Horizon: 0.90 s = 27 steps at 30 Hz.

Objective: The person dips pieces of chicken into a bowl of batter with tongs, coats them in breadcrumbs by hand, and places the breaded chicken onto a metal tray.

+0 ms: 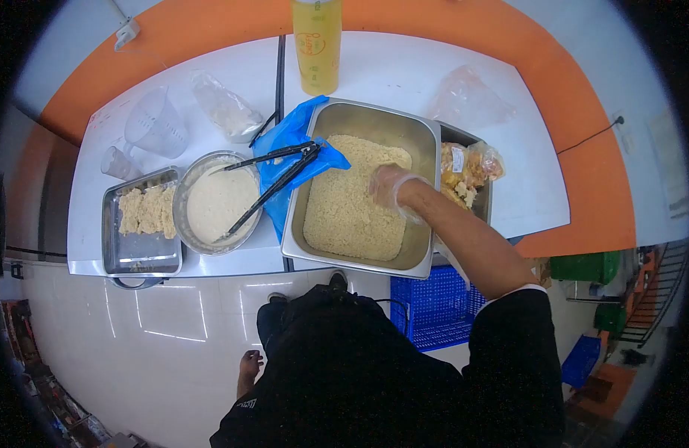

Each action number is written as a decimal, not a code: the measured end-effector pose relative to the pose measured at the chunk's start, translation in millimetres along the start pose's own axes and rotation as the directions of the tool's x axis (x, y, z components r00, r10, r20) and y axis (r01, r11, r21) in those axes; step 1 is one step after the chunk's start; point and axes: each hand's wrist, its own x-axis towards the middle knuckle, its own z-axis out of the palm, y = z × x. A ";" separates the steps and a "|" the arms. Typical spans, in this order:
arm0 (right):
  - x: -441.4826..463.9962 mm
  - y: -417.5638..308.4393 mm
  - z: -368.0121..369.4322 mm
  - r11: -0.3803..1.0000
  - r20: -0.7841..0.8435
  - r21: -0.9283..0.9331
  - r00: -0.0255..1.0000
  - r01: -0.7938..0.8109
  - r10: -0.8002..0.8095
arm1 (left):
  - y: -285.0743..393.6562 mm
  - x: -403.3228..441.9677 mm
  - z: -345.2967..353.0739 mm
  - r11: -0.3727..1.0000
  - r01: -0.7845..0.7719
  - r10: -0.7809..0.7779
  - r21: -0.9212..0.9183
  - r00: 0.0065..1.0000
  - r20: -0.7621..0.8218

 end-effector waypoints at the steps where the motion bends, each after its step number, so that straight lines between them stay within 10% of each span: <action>1: -6.7 -4.3 1.5 1.000 0.061 0.008 0.998 0.022 -0.023 | 1.0 0.2 0.7 1.000 -0.014 0.014 -0.001 1.000 0.001; 14: -18.7 -8.7 54.8 0.983 -0.154 0.013 0.972 0.183 -0.179 | 6.0 5.3 2.2 0.999 0.033 -0.034 0.028 0.999 0.035; 18: -39.8 -14.2 17.6 0.950 0.074 0.300 0.995 -0.082 0.062 | 5.8 6.3 0.6 0.999 0.005 -0.006 0.033 1.000 0.017; 23: -61.7 -2.0 4.0 0.181 0.204 0.961 0.978 -0.208 0.040 | 2.9 7.5 0.4 0.999 0.008 -0.008 0.040 1.000 0.015; 27: -79.3 4.6 -24.5 -0.353 0.183 0.909 0.973 -0.222 -0.139 | 1.3 8.7 3.2 0.999 0.026 -0.027 0.022 0.999 0.038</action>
